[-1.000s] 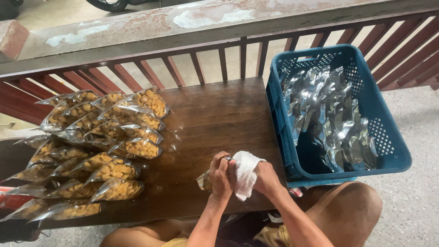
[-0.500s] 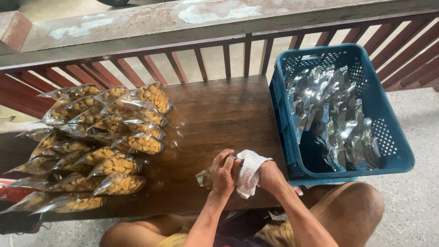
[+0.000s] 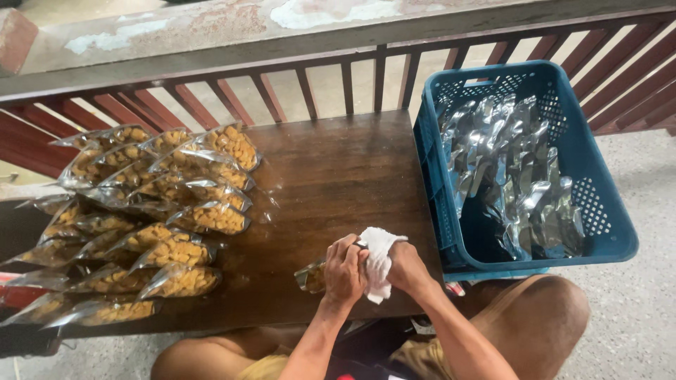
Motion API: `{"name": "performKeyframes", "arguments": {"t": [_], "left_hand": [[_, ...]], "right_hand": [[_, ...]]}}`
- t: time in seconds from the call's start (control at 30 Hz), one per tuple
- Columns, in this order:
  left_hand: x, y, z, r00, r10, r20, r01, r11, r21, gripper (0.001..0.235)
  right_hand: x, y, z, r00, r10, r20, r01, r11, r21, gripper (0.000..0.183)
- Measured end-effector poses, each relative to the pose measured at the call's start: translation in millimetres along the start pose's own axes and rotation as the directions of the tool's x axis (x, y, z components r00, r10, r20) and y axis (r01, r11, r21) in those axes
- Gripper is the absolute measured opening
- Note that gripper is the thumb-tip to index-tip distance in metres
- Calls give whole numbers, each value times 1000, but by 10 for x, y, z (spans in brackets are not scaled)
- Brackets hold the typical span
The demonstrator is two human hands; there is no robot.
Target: The person sits on the floor and repeatedly wipes the surface of small transparent snack packages with a white cloth. After wiping each package, the person places it into a blue basket. The person continues this process for multiple packages.
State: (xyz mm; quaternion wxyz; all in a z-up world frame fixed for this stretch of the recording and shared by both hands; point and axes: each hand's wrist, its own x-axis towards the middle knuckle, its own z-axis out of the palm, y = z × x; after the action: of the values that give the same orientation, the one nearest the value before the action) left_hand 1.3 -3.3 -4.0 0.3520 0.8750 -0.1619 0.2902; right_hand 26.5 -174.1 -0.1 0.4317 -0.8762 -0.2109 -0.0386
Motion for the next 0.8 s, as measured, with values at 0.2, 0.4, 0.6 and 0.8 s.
{"name": "performKeyframes", "arguments": {"t": [0.2,0.4,0.6,0.8], "left_hand": [[-20,-48,-174,1000,-25,-12,22,984,-179,21],[-245,-133,-700,990,125,58,-125,992,-12,71],[-551,-252,-913,968,-239,81,217,951,220,57],[-469,-1121,-1118,858,-419,-296,507,782,363,46]], "right_hand": [[-44,-87,3,978,162,135,-203,896,396,28],[-63,-331,-113,973,213,90,-231,916,329,24],[-189,-569,32,964,187,190,-267,662,701,33],[-195,-281,-94,971,224,-81,-75,611,788,33]]}}
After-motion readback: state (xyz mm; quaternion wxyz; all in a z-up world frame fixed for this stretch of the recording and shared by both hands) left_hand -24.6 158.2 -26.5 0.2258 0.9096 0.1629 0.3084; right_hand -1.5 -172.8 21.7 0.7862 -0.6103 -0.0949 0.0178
